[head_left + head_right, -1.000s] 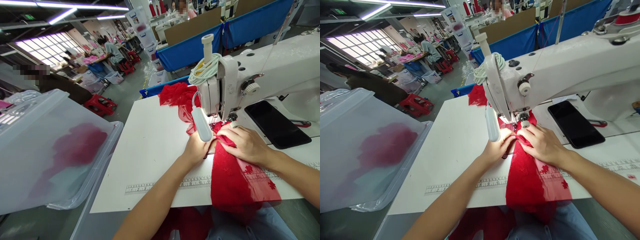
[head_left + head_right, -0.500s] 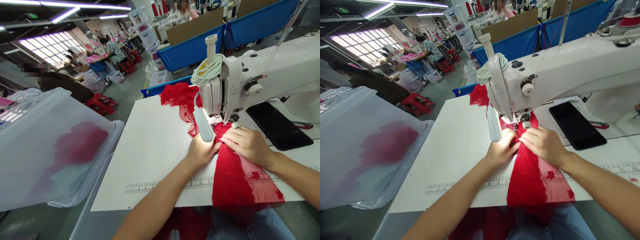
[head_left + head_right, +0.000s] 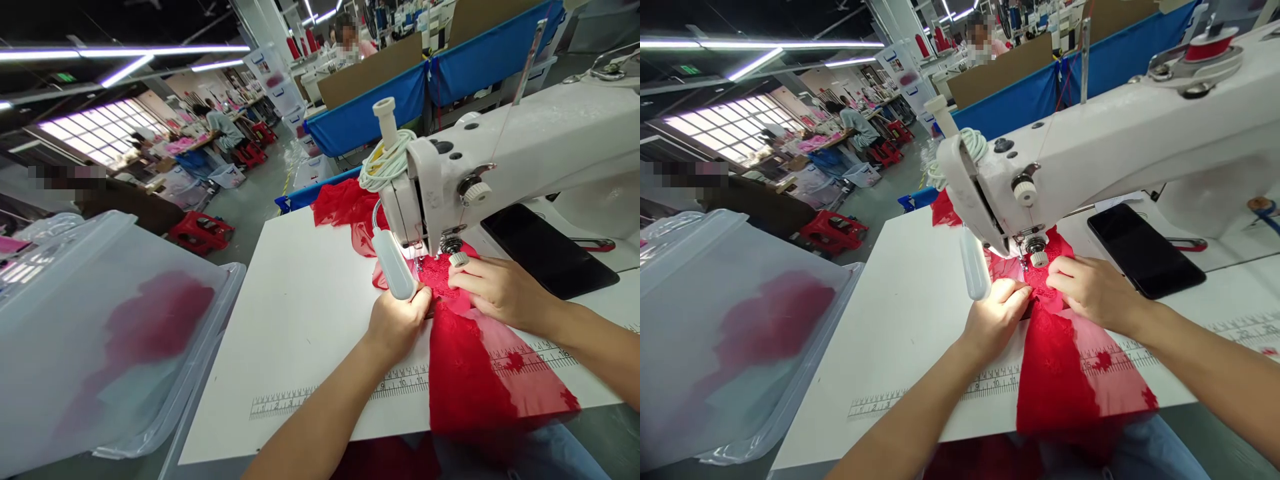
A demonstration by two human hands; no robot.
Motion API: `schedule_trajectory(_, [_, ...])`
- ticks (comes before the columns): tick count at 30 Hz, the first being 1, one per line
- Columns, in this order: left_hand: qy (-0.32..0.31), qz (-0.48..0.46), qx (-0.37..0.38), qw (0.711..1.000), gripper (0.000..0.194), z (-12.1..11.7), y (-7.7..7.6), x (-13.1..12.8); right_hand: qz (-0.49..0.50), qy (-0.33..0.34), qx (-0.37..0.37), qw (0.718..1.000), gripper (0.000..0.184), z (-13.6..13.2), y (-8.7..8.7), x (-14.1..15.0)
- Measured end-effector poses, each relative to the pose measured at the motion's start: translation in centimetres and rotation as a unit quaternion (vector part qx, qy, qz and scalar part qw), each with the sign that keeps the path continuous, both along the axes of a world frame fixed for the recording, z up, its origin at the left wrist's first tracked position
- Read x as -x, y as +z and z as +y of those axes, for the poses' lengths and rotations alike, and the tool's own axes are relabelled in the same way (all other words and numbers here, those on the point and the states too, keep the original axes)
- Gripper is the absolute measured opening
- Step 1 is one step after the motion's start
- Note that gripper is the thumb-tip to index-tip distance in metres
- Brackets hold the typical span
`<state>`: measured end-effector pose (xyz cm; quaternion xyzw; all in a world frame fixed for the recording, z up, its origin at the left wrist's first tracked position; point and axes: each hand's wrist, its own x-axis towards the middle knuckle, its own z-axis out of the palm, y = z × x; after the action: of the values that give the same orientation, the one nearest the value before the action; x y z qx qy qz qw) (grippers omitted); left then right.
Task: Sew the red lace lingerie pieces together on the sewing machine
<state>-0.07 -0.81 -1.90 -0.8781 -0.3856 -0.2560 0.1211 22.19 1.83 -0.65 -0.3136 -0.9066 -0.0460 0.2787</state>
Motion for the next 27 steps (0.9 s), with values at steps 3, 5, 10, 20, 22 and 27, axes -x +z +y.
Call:
schedule_trajectory(3, [0.007, 0.017, 0.009, 1.000, 0.023, -0.3, 0.3, -0.3, 0.003, -0.007, 0.008, 1.000, 0.028, -0.1, 0.3, 0.2])
schedule_trajectory(5, [0.007, 0.013, 0.027, 1.000, 0.024, -0.7, 0.7, -0.4, 0.008, -0.007, 0.014, 1.000, 0.027, 0.0, 0.2, 0.3])
schedule_trajectory(10, [-0.022, 0.002, 0.105, 0.994, 0.060, -1.7, 1.8, -0.4, 0.019, 0.004, 0.019, 1.000, 0.028, 0.2, -0.3, 0.0])
schedule_trajectory(20, [0.017, 0.048, 0.026, 0.998, 0.072, -2.6, 1.2, -0.6, 0.046, 0.025, 0.011, 0.999, 0.027, 0.2, 0.2, 0.2])
schedule_trajectory(22, [0.016, 0.052, 0.018, 0.998, 0.071, -2.5, 1.2, -0.7, 0.051, 0.029, 0.004, 0.998, 0.028, 0.3, 0.1, 0.2])
schedule_trajectory(27, [0.015, 0.049, 0.010, 0.999, 0.070, -2.4, 1.3, -0.6, 0.055, 0.032, 0.001, 0.998, 0.029, 0.3, 0.2, 0.2])
